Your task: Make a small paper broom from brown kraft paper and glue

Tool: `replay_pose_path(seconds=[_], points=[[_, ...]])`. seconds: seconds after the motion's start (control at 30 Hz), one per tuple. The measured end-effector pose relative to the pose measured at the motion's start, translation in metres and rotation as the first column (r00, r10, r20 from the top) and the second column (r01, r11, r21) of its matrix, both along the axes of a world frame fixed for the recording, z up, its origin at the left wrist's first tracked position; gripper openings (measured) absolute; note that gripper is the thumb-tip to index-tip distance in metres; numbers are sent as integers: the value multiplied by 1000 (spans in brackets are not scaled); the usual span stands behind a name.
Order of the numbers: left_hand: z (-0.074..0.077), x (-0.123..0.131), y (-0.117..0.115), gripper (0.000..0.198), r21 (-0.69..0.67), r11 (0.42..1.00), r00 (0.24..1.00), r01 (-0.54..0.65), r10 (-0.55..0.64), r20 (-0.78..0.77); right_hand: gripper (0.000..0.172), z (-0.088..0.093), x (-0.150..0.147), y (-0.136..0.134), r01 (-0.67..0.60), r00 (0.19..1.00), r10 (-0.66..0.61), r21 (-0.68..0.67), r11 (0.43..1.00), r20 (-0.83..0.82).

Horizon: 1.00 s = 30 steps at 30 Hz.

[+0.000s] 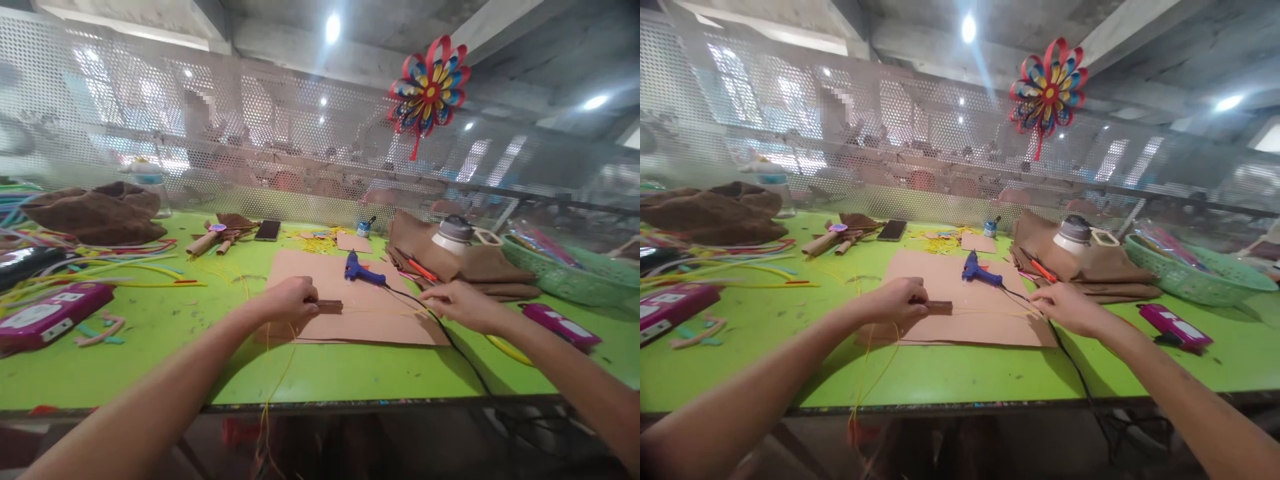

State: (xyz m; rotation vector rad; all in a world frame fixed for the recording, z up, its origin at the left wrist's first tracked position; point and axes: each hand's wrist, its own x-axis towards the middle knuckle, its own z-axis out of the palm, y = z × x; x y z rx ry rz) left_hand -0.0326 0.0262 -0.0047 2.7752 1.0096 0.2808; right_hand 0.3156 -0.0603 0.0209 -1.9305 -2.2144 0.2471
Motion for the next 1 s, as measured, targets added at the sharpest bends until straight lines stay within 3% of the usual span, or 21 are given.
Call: replay_pose_path(seconds=[0.13, 0.3, 0.4, 0.53, 0.67, 0.73, 0.83, 1.0], points=[[1, 3, -2, 24, -22, 999, 1000, 24, -24, -1, 23, -6, -34, 2, -73, 997, 62, 299, 952, 46], [-1, 6, -3, 24, -17, 1000, 1000, 0, 0, -23, 20, -30, -117, 16, -270, 930, 349, 429, 862, -116], [-2, 8, -4, 24, 1, 1000, 1000, 8, -8, -13, 15, -47, -146, 26, -313, 904, 410, 470, 825, -118], [0, 9, -6, 17, 39, 999, 999, -13, 14, -30, 12, -58, -141, 32, -223, 938, 325, 508, 832, -119], [2, 10, -6, 8, 39, 998, 997, -45, 47, -55, 19, -52, -115, 37, 3, 940, 186, 554, 833, -285], [2, 10, -5, 9, 16, 998, 997, -54, 55, -50, 21, -48, -110, 39, 57, 928, 171, 579, 814, -331], [2, 10, -5, 10, -20, 998, 998, -59, 58, -39, 20, -50, -119, 38, -14, 902, 264, 589, 808, -341], [0, 17, -5, 14, 12, 996, 996, -84, 85, -29, 29, -64, -138, 30, -206, 902, 354, 473, 857, -249]])
